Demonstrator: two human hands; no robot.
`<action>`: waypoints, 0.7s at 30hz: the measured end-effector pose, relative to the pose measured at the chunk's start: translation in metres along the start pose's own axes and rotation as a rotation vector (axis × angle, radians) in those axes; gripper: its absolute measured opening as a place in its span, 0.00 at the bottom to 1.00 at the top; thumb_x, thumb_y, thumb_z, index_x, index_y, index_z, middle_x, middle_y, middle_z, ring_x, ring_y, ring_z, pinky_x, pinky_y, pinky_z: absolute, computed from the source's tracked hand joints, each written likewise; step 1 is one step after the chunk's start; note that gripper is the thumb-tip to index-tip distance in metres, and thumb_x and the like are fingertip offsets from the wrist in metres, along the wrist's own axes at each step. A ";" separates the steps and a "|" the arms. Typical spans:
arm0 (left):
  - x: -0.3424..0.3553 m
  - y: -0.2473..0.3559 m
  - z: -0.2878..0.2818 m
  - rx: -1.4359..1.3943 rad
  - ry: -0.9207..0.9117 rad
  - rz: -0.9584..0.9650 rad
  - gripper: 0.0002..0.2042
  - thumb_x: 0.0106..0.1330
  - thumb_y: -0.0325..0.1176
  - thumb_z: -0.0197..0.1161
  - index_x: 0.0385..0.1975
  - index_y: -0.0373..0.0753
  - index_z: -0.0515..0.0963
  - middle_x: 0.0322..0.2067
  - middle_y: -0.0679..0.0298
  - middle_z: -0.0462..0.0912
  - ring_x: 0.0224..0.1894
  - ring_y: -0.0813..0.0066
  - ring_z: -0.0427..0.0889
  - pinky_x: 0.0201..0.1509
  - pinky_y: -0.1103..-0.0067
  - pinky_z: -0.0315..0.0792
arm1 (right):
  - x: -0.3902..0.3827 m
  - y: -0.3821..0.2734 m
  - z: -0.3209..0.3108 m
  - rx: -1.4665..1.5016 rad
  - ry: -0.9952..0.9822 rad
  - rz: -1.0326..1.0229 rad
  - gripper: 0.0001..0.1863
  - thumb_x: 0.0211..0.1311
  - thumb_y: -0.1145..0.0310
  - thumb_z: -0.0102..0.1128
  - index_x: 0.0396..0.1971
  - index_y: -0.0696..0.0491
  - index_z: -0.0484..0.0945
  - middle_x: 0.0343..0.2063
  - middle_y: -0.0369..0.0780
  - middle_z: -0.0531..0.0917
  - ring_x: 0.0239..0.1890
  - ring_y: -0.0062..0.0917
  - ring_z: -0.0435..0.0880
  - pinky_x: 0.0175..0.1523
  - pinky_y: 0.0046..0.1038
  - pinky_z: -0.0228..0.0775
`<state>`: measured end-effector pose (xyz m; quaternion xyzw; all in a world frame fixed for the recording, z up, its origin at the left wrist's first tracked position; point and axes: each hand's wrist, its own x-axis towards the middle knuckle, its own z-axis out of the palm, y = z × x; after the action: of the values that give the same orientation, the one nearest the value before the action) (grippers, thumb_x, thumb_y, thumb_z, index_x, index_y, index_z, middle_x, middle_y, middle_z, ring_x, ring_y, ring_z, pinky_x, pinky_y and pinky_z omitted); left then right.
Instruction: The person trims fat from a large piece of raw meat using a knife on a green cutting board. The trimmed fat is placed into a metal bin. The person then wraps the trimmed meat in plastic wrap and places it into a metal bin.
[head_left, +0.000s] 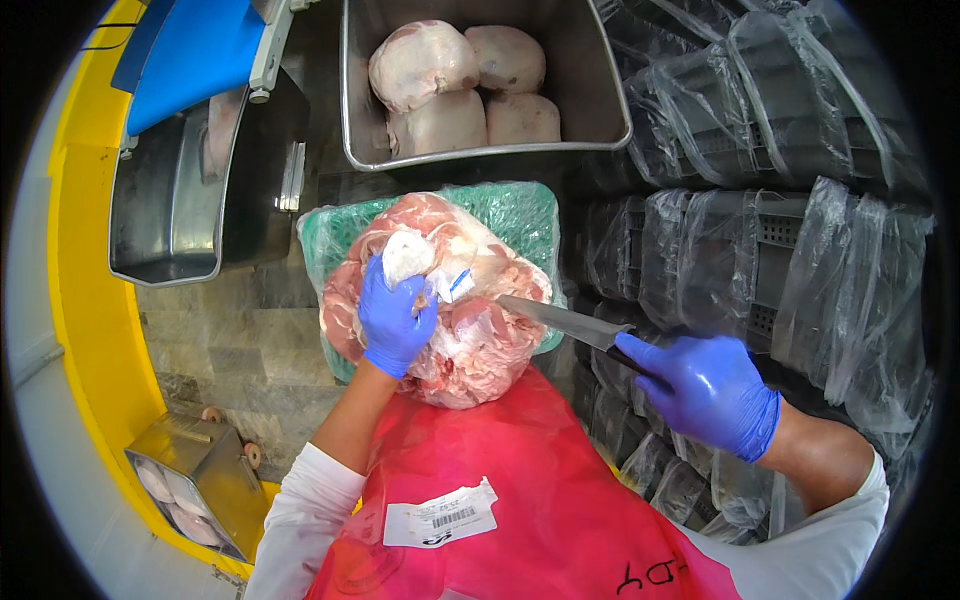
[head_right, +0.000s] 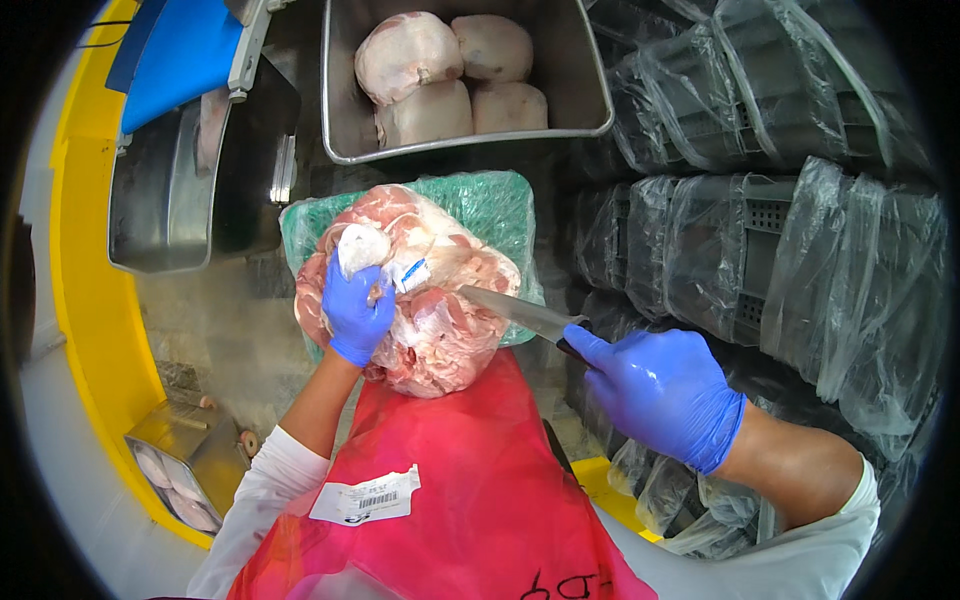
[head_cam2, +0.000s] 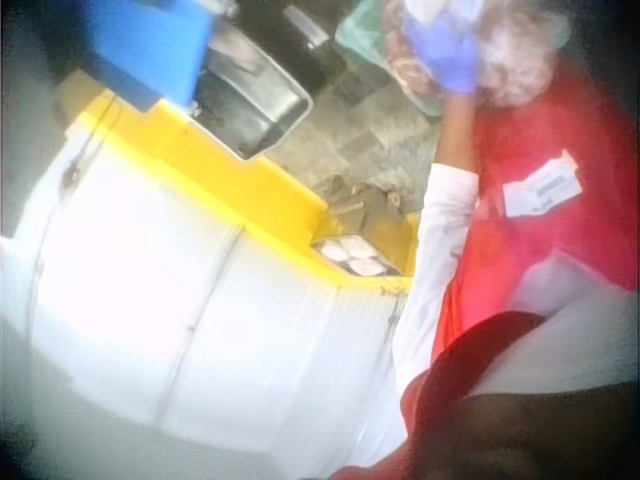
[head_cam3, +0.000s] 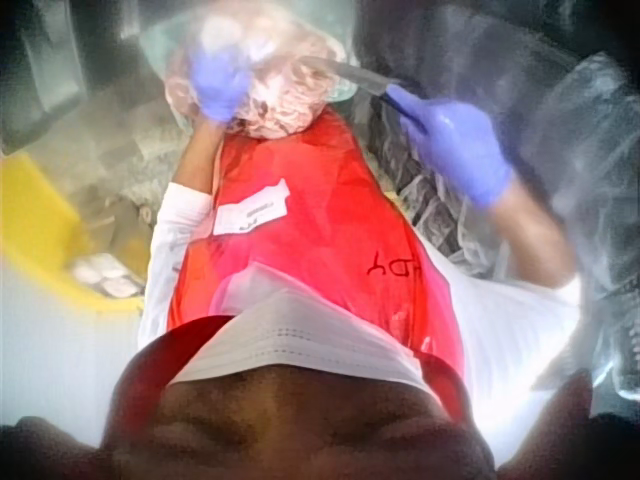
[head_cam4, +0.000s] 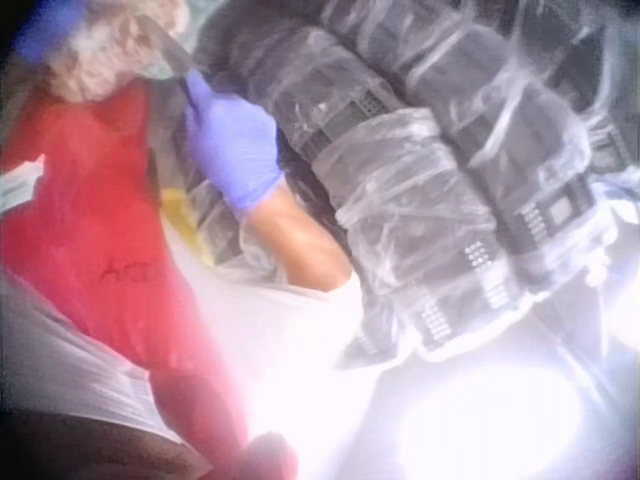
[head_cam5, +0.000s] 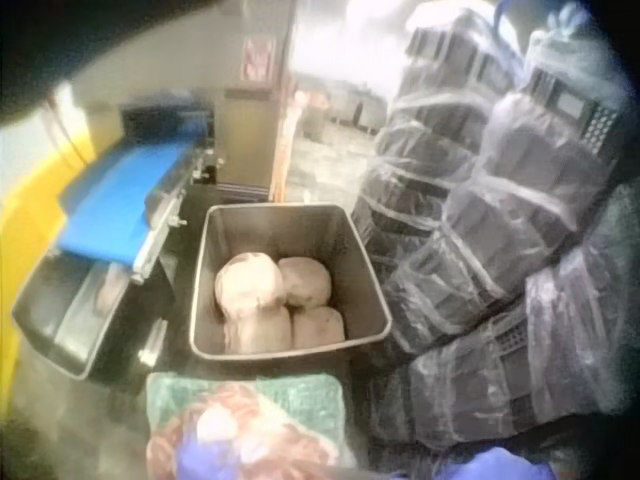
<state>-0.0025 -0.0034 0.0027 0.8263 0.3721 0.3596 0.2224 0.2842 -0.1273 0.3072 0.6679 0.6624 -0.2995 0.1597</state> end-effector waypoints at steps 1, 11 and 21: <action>0.001 0.000 -0.001 -0.005 -0.009 0.000 0.14 0.53 0.30 0.73 0.40 0.39 0.84 0.55 0.41 0.81 0.59 0.33 0.78 0.63 0.52 0.75 | 0.003 0.001 0.001 -0.018 -0.022 -0.017 0.23 0.67 0.63 0.63 0.61 0.44 0.79 0.21 0.44 0.83 0.23 0.39 0.85 0.25 0.41 0.75; -0.007 0.001 0.007 0.065 0.051 -0.129 0.15 0.55 0.28 0.74 0.42 0.37 0.83 0.48 0.41 0.82 0.51 0.39 0.82 0.55 0.57 0.78 | -0.035 0.043 0.234 0.244 0.396 0.059 0.30 0.67 0.59 0.68 0.69 0.37 0.76 0.21 0.41 0.75 0.16 0.36 0.76 0.22 0.42 0.72; -0.009 0.004 0.009 0.211 0.039 -0.066 0.17 0.56 0.30 0.75 0.45 0.37 0.82 0.45 0.43 0.82 0.49 0.39 0.82 0.53 0.57 0.77 | -0.027 0.051 0.339 0.295 0.582 0.075 0.30 0.68 0.56 0.66 0.70 0.34 0.75 0.24 0.39 0.76 0.18 0.34 0.77 0.23 0.36 0.70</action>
<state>0.0020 -0.0133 -0.0042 0.8253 0.4391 0.3270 0.1384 0.2719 -0.3593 0.0536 0.7654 0.6046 -0.1825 -0.1237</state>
